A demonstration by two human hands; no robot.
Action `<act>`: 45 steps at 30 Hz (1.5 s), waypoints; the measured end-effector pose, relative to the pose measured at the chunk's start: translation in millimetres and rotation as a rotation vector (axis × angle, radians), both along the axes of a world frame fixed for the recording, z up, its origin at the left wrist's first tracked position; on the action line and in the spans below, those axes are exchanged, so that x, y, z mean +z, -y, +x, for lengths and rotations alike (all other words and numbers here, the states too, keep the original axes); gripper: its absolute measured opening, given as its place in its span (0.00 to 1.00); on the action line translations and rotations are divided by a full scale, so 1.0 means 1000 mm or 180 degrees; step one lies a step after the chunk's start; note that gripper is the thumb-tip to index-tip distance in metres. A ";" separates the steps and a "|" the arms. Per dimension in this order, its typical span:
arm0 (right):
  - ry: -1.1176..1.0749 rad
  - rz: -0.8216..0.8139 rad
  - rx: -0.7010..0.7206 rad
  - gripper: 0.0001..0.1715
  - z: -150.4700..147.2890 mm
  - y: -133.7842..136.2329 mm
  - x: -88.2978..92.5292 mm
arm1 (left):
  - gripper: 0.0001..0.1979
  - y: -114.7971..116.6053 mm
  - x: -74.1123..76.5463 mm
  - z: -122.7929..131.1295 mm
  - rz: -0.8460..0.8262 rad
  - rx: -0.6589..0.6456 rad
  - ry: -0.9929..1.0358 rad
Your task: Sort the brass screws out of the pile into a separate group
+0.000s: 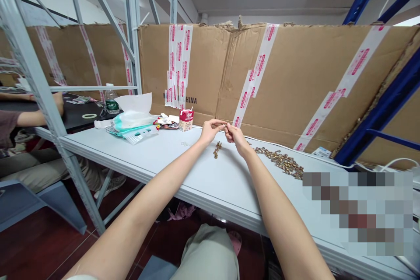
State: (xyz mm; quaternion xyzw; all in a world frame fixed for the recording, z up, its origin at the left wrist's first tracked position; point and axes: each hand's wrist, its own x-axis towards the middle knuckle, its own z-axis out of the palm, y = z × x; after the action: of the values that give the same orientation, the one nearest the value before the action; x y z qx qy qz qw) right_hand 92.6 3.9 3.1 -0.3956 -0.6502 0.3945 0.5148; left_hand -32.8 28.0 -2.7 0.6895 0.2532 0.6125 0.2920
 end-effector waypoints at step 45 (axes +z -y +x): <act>0.2886 0.0732 -0.0974 0.05 0.031 -0.015 -0.036 | 0.27 -0.023 0.004 -0.098 -0.1884 0.2447 -0.3398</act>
State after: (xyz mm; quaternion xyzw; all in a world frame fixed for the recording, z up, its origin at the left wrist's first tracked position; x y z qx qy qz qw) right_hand 124.0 18.9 -33.3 -0.5591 -0.7826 0.0282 0.2723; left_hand -130.9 51.2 1.4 0.6488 0.7415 0.1572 0.0669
